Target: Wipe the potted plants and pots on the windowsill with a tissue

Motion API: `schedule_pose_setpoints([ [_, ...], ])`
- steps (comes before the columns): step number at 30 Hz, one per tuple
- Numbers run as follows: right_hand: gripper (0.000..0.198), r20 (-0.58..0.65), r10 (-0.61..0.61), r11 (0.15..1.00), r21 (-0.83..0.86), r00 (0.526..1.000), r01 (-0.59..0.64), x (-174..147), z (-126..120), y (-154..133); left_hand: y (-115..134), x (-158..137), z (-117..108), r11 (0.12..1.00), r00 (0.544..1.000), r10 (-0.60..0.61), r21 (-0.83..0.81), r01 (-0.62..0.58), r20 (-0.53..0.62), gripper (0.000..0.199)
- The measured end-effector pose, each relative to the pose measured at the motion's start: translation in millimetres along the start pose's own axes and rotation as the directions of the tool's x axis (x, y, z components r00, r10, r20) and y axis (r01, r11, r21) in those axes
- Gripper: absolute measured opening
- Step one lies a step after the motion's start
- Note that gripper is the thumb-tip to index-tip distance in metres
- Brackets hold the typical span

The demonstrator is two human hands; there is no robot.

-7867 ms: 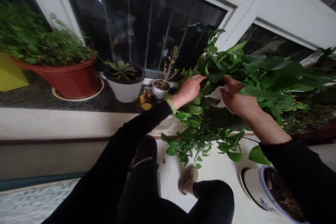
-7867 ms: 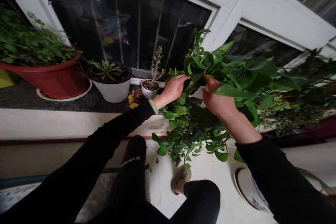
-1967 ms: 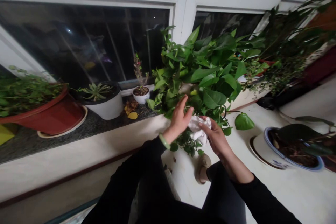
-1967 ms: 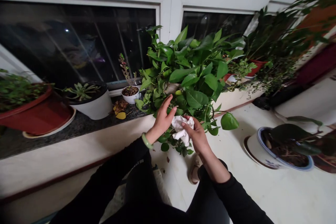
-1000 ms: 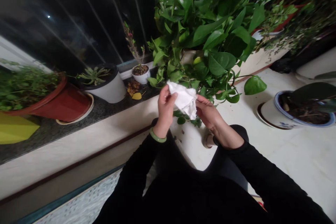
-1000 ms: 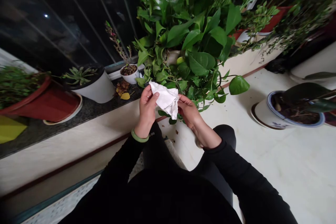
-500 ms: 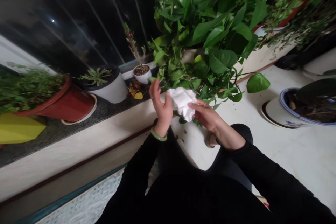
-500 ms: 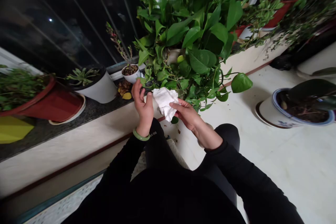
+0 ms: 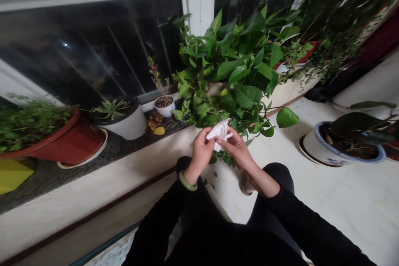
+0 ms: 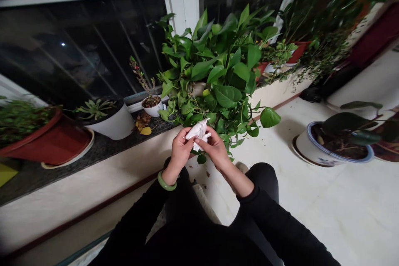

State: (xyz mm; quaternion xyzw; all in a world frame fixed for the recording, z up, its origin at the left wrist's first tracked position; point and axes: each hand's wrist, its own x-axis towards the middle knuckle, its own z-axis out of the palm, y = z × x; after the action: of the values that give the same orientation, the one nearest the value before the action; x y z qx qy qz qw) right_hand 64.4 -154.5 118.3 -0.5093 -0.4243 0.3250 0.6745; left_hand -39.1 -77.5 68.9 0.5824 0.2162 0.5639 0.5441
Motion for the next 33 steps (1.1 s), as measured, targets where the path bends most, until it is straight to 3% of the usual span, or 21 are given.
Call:
schedule_pose_setpoints([
  [2, 0.045, -0.005, 0.067, 0.995, 0.074, 0.998, -0.067, 1, 1, 1, -2, 1, 5, 0.998, 0.999, -0.048, -0.05, 0.048, 0.018, 0.018],
  [4, 0.04, -0.087, 0.073, 0.991, 0.12, 0.994, -0.062, 6, -4, -2, 0, 3, 7, 0.992, 0.993, -0.088, -0.087, 0.094, 0.075, 0.021],
  [6, 0.036, -0.211, -0.008, 0.994, 0.105, 0.977, 0.03, 15, -15, -9, 8, 9, 9, 0.984, 0.989, -0.087, -0.144, 0.104, 0.123, 0.027],
  [9, 0.032, -0.39, -0.21, 0.974, -0.001, 0.896, 0.228, 28, -34, -24, 32, 35, 16, 0.963, 0.987, 0.017, -0.27, 0.027, 0.16, 0.031],
  [13, 0.034, -0.487, -0.352, 0.93, -0.085, 0.799, 0.358, 33, -50, -31, 65, 87, 40, 0.912, 0.973, 0.069, -0.409, 0.028, 0.221, 0.026],
  [16, 0.037, -0.524, -0.329, 0.936, -0.07, 0.786, 0.346, 32, -60, -21, 77, 114, 60, 0.917, 0.973, 0.039, -0.395, 0.055, 0.227, 0.024],
  [19, 0.036, -0.557, -0.321, 0.939, -0.085, 0.766, 0.332, 35, -72, -10, 80, 122, 69, 0.954, 0.957, 0.045, -0.297, 0.044, 0.287, 0.025],
  [24, 0.037, -0.506, -0.414, 0.91, -0.23, 0.756, 0.345, 54, -83, -11, 80, 115, 71, 0.977, 0.873, -0.073, -0.142, 0.16, 0.482, 0.03],
  [28, 0.039, -0.378, -0.572, 0.8, -0.454, 0.728, 0.393, 67, -77, -15, 67, 109, 81, 0.955, 0.819, -0.124, -0.158, 0.252, 0.561, 0.028],
  [30, 0.042, -0.289, -0.622, 0.731, -0.549, 0.728, 0.406, 72, -72, -15, 55, 107, 90, 0.943, 0.828, -0.118, -0.199, 0.267, 0.549, 0.026],
  [33, 0.044, -0.191, -0.687, 0.605, -0.685, 0.701, 0.407, 76, -66, -14, 36, 105, 104, 0.919, 0.903, -0.078, -0.319, 0.23, 0.423, 0.027],
])
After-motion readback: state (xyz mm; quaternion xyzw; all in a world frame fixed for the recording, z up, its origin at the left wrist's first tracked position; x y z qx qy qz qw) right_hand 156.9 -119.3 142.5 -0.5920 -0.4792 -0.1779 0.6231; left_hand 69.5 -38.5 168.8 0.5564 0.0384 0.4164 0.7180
